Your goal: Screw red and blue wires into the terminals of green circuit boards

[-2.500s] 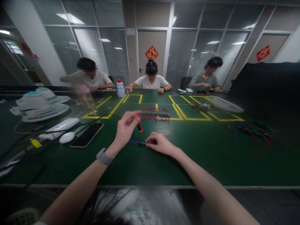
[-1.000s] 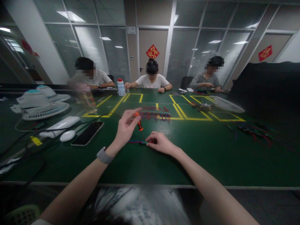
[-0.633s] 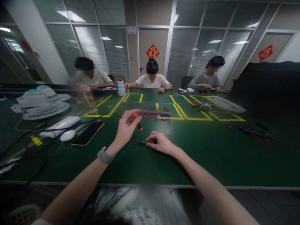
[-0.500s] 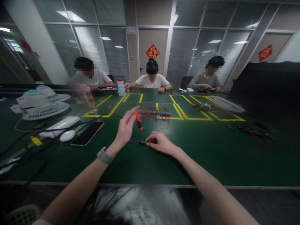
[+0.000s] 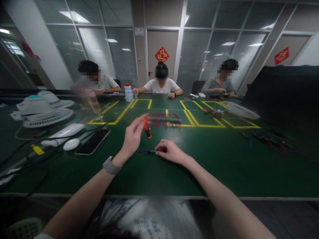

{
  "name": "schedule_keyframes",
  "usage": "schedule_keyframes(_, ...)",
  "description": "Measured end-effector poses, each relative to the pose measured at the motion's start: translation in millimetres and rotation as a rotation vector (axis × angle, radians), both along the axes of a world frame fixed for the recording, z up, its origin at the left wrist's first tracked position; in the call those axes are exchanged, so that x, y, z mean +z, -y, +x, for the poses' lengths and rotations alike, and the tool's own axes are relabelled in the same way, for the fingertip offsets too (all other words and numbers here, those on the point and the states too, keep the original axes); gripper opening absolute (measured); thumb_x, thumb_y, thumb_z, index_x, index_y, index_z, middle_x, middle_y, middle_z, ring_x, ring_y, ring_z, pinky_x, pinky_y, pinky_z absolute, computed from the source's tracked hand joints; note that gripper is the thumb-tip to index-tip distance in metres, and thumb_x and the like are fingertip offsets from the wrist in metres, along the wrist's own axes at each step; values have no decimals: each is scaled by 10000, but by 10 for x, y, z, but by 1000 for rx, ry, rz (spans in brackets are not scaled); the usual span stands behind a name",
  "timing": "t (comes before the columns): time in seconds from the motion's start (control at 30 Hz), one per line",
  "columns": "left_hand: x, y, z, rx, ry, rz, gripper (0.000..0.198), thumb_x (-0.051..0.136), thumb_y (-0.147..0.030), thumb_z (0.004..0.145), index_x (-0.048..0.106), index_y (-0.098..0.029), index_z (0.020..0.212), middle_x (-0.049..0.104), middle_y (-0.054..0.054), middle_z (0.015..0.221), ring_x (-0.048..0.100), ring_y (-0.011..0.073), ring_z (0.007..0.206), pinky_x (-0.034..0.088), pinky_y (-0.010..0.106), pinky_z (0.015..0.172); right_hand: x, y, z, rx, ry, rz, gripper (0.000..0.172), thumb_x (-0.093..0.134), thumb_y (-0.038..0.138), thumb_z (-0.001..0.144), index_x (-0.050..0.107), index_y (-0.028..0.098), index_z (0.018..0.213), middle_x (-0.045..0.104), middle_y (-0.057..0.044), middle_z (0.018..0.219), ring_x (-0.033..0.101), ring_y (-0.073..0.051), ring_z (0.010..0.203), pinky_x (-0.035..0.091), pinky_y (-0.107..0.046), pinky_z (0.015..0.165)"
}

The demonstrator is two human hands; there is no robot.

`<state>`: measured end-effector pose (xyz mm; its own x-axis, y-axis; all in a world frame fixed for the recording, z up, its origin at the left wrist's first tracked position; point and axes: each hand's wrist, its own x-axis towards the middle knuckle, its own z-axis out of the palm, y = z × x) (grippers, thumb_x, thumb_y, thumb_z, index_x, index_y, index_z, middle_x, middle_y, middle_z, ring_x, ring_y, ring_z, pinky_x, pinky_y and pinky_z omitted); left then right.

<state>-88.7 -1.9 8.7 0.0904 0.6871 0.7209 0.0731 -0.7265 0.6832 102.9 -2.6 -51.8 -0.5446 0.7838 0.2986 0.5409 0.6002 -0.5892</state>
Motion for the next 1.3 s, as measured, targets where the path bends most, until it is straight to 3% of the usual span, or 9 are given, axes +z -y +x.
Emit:
schedule_keyframes(0.13,-4,-7,-4,39,7,-5,244,590,-278,905,671,-220,1128,645,50,1008,620,144,893,513,230,734,0,0,2,-1,3,4,145,656,247,841,729,155,924,634,-57,862,599,-160,747,473,-272,681)
schedule_keyframes(0.23,-4,-2,-2,104,-23,28,213,663,-298,854,699,-219,1049,614,48,1012,603,147,915,511,213,717,3,1,0,-5,-1,5,137,660,243,838,729,156,917,631,-51,851,589,-150,716,471,-269,670)
schedule_keyframes(0.4,-8,3,14,-27,15,-35,330,458,-289,970,595,-223,1263,639,80,1167,630,169,1016,524,274,843,-1,0,-3,-5,-8,1,133,666,240,833,730,160,917,632,-51,856,588,-147,706,467,-265,661)
schedule_keyframes(0.53,-3,0,5,-11,19,-40,278,558,-287,917,657,-216,1167,653,58,1010,637,146,863,535,242,740,-4,2,-4,-7,-17,1,131,667,231,828,729,152,911,623,-48,837,582,-145,691,467,-266,657)
schedule_keyframes(0.63,5,11,-2,63,-24,7,218,661,-288,847,705,-236,1054,606,39,968,602,142,879,519,206,692,-4,1,-4,-6,-10,8,128,666,231,828,729,158,910,621,-44,829,581,-148,700,467,-269,668)
schedule_keyframes(0.8,-9,16,13,-50,3,-42,339,496,-275,944,602,-240,1264,639,68,1130,632,154,958,535,241,768,5,2,-3,-1,-7,2,141,658,243,834,732,156,915,610,-40,816,577,-144,689,462,-264,656)
schedule_keyframes(0.9,-19,2,22,-104,55,-111,367,486,-265,947,571,-204,1299,678,78,1104,667,154,897,549,260,775,9,7,-4,-5,-10,-7,141,660,236,830,729,151,919,608,-41,818,577,-141,682,461,-259,646)
schedule_keyframes(1.1,-17,-2,16,10,-2,-9,237,636,-304,867,695,-228,1084,645,42,975,624,142,869,524,205,687,3,1,-3,-3,8,6,133,655,244,837,727,160,910,631,-52,850,595,-158,728,473,-276,680)
schedule_keyframes(1.3,-23,3,8,-25,-15,-21,325,452,-281,972,612,-239,1252,677,67,1104,633,155,920,522,256,777,6,3,-3,-1,-5,2,132,660,232,829,727,156,914,617,-47,837,583,-148,693,472,-272,660)
